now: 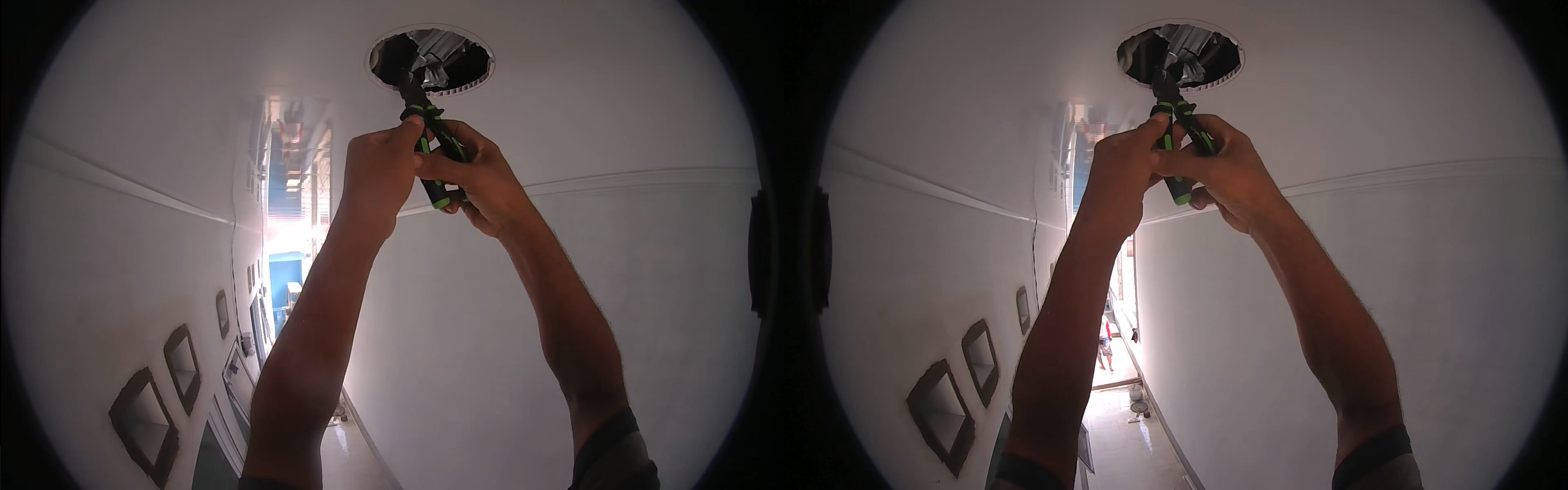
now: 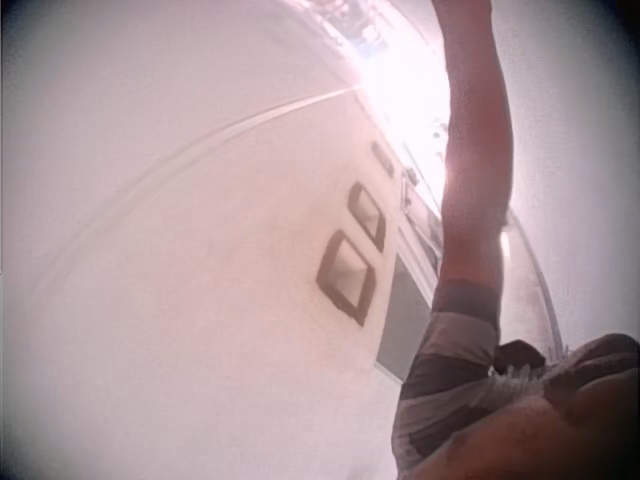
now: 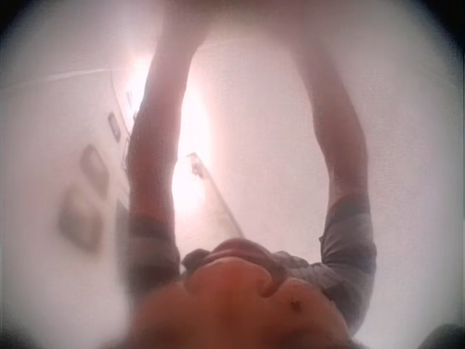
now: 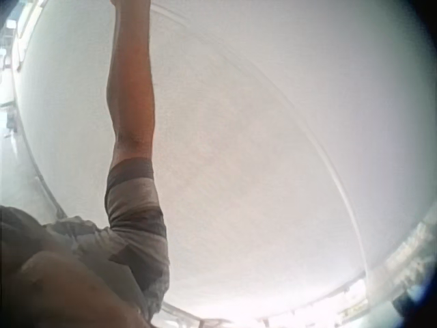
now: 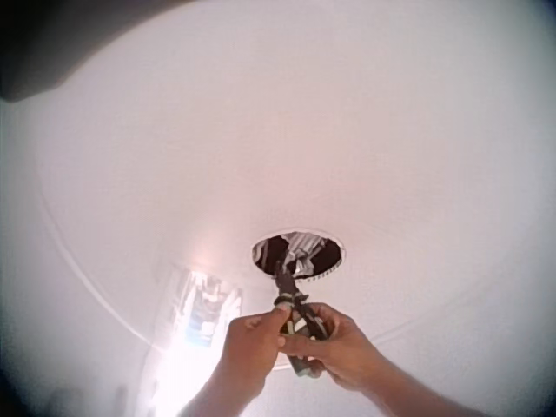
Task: The person uses pliers to adjust wires and a metal fixture inside a ceiling cutout, then places a white circular light cover over the opening. The person works from a ladder in a narrow corridor.
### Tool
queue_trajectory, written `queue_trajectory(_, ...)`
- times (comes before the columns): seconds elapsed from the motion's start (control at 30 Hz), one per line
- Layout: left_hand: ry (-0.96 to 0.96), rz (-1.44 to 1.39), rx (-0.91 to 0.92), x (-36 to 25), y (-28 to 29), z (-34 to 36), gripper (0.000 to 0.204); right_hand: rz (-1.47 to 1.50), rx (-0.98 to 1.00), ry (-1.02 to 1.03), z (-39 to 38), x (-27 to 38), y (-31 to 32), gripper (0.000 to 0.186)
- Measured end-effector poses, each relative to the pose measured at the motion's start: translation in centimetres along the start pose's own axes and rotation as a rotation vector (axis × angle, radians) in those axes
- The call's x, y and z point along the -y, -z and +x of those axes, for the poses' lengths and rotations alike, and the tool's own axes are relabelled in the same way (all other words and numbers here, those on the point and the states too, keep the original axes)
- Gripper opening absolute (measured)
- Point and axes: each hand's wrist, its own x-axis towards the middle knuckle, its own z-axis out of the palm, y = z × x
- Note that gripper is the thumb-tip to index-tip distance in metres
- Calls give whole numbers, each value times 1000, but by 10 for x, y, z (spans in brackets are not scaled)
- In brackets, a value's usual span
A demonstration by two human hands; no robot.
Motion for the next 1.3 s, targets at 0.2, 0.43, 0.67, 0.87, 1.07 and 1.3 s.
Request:
queue_trajectory(0.2,-132,154,60,-5,19,1,38,84,-20,60,-11,-9,-14,27)
queue_trajectory(0.43,-116,-127,-51,36,33,-102,27,-448,3,730,-91,-81,-78,30)
queue_trajectory(0.67,627,-200,-342,133,60,-297,46,154,494,-89,-257,-203,-77,60)
queue_trajectory(0.87,1369,366,-866,143,87,-601,32,-107,436,-1125,-536,-366,-39,39)
queue_trajectory(1.07,2088,569,-945,35,4,-805,31,-226,718,-1726,-790,-374,-18,33)
queue_trajectory(1.3,2265,482,-937,-13,-61,-817,31,-19,848,-1795,-822,-370,-77,30)
